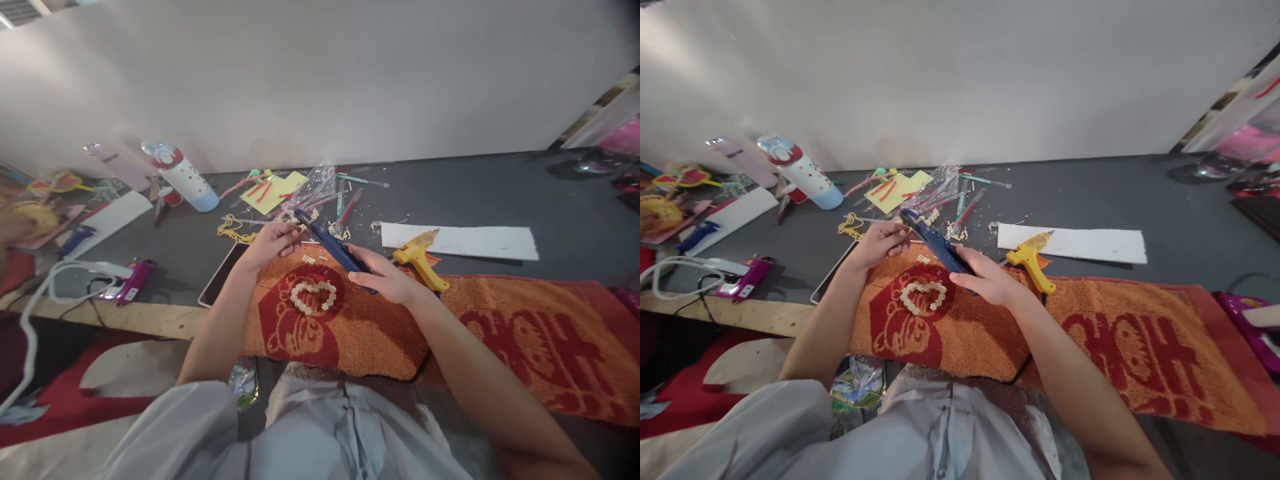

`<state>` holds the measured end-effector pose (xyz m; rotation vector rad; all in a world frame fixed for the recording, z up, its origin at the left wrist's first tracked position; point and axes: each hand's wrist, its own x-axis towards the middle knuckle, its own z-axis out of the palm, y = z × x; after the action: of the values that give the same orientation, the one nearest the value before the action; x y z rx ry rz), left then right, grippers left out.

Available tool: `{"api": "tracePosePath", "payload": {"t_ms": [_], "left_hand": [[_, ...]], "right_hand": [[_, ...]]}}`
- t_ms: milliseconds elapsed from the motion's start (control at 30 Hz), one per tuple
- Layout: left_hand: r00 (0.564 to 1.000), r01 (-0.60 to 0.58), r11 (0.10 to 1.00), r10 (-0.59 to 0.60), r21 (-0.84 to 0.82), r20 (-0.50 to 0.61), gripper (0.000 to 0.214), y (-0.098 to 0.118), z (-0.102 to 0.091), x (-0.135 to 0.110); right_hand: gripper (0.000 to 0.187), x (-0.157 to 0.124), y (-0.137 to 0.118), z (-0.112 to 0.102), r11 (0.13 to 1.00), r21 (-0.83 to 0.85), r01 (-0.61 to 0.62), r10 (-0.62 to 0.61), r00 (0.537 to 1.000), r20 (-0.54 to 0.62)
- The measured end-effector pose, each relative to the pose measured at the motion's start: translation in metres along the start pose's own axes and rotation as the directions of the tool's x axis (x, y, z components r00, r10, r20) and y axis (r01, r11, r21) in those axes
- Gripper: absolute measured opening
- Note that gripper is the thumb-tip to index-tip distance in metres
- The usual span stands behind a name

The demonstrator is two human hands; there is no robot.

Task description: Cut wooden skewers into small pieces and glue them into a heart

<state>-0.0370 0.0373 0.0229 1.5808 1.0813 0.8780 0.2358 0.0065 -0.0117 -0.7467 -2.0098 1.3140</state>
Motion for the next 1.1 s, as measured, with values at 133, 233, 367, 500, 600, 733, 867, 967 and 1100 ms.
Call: {"api": "tracePosePath", "payload": {"t_ms": [133,233,367,500,600,733,867,967,1100], "left_hand": [[0.999,-0.021,0.999,0.023,0.048,-0.026,0.044,0.001,0.003,0.002],[0.994,-0.064,0.991,0.074,0.119,-0.082,0.036,0.005,0.008,0.002],[0.974,-0.071,0.978,0.110,0.195,-0.197,0.025,0.009,0.015,0.000],[0.960,-0.076,0.967,0.137,0.242,-0.246,0.020,0.008,0.017,0.000],[0.954,-0.090,0.967,0.153,0.240,-0.259,0.022,0.007,0.018,0.000],[0.950,-0.091,0.962,0.162,0.257,-0.268,0.021,0.007,0.019,0.000],[0.958,-0.095,0.945,0.172,0.312,-0.229,0.022,0.010,0.017,-0.002],[0.972,-0.115,0.947,0.170,0.299,-0.162,0.028,0.009,0.012,-0.002],[0.992,-0.095,0.980,0.108,0.175,-0.069,0.033,0.004,0.005,-0.001]], "right_hand": [[0.065,-0.001,0.003,0.001,0.999,-0.012,-0.032,0.031,0.999,-0.015],[0.068,-0.001,0.005,0.001,0.998,-0.037,-0.050,0.048,0.997,-0.054],[0.066,-0.001,0.004,0.001,0.999,-0.042,-0.016,0.013,0.998,-0.063],[0.068,-0.001,0.003,0.001,0.999,-0.032,0.000,-0.002,0.998,-0.062],[0.067,-0.001,0.005,0.002,0.999,-0.035,0.004,-0.006,0.998,-0.064],[0.064,-0.001,0.007,0.003,0.999,-0.043,0.001,-0.005,0.996,-0.091],[0.060,0.000,0.007,0.005,0.999,-0.040,0.006,-0.009,0.996,-0.085],[0.060,0.000,0.008,0.005,0.999,-0.033,0.004,-0.006,0.997,-0.076],[0.062,-0.001,0.010,0.005,1.000,-0.019,-0.005,0.003,0.997,-0.078]]}}
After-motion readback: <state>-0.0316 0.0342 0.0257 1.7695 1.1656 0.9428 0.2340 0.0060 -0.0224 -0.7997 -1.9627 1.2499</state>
